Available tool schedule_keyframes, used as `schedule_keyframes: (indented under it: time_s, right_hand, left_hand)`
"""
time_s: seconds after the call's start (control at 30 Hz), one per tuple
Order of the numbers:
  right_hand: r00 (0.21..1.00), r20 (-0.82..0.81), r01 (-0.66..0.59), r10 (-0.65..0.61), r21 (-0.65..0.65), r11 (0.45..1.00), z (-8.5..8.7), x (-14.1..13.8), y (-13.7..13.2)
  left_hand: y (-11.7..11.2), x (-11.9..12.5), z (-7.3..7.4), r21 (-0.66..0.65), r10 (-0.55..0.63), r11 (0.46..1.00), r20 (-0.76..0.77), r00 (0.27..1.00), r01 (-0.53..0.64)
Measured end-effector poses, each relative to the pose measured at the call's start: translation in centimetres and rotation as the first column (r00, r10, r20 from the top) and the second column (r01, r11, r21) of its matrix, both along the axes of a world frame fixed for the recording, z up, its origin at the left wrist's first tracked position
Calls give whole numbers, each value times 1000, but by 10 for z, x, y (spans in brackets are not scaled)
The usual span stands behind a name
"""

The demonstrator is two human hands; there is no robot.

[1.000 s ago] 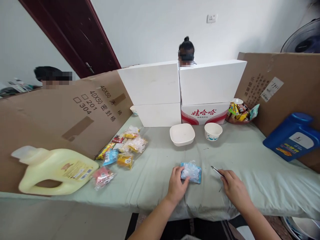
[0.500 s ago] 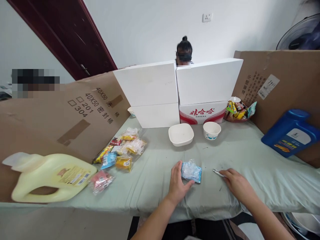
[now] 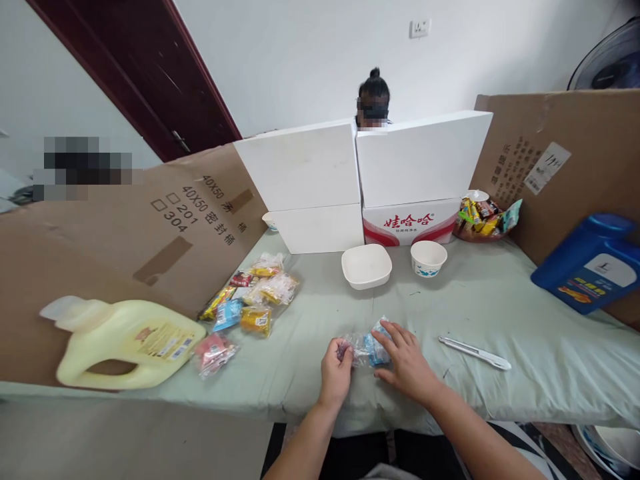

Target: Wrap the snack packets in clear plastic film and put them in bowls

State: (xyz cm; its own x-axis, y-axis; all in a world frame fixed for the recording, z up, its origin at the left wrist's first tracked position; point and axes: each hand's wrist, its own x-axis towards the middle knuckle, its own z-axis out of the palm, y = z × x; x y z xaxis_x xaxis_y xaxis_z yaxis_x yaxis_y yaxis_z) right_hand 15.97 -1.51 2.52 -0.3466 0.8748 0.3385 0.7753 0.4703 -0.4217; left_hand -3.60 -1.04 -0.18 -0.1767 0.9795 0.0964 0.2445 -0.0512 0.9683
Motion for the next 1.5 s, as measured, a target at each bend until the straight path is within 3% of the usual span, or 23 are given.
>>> schedule_keyframes:
  time_s: [0.07, 0.17, 0.27, 0.3, 0.37, 0.47, 0.63, 0.77, 0.83, 0.87, 0.93, 1.0, 1.1, 1.2, 1.27, 1.37, 1.5]
  right_hand:
    - [999, -46, 14, -13, 8, 1000, -4, 7, 6]
    - [954, -233, 204, -190, 36, 978, -17, 42, 9]
    - [830, -309, 476, -464, -40, 879, -28, 84, 1]
    - [790, -305, 541, -532, -62, 839, -29, 94, -4]
    - [750, -306, 602, -586, -50, 797, -26, 103, -12]
    - [815, -329, 522, -477, 60, 851, -12, 93, -17]
    - [889, -361, 345, -281, 124, 930, 13, 64, -8]
    - [909, -369, 226, -193, 50, 973, 28, 54, -7]
    - [939, -333, 81, -81, -14, 997, 37, 47, -11]
    - [955, -298, -2, -17, -64, 998, 41, 42, -14]
    - [978, -184, -128, 95, -176, 976, 45, 30, -21]
    - [988, -11, -151, 154, -278, 949, 43, 20, -28]
    - [953, 269, -37, 142, -358, 933, 34, 14, -35]
    - [907, 414, 75, 79, -343, 936, 28, 18, -36]
    - [912, 410, 103, 25, -286, 953, 28, 20, -34]
    - [965, 260, 76, -38, -140, 987, 25, 20, -25]
    - [999, 40, 20, -20, 16, 1000, 1, 19, -3]
  left_hand:
    - [4, -11, -2, 28, 20, 999, -75, 997, -18]
    - [12, -30, -4, 63, 108, 993, -139, 984, -100]
    - [16, -39, 3, 239, 266, 950, -289, 920, -199]
    - [17, -38, 7, 328, 293, 929, -371, 881, -171]
    - [18, -30, 17, 428, 241, 903, -547, 802, 21]
    - [23, -9, 31, 318, 12, 887, -740, 673, 334]
    - [16, 7, 49, 124, -181, 847, -848, 499, 517]
    - [-30, 3, 56, -44, -401, 674, -860, 316, 737]
    - [-51, 1, 55, -145, -506, 578, -836, 214, 803]
    - [-57, 1, 54, -175, -540, 556, -819, 194, 812]
    - [-59, 1, 52, -178, -554, 594, -797, 239, 785]
    - [-48, 0, 50, -133, -504, 685, -796, 334, 716]
    - [-24, -3, 46, -55, -395, 774, -821, 414, 630]
    - [-9, -7, 42, -7, -320, 804, -848, 423, 594]
    - [-3, -8, 40, 12, -301, 811, -849, 434, 585]
    - [5, -2, 39, 29, -299, 808, -841, 451, 589]
    - [21, 9, 37, 7, -385, 731, -822, 421, 682]
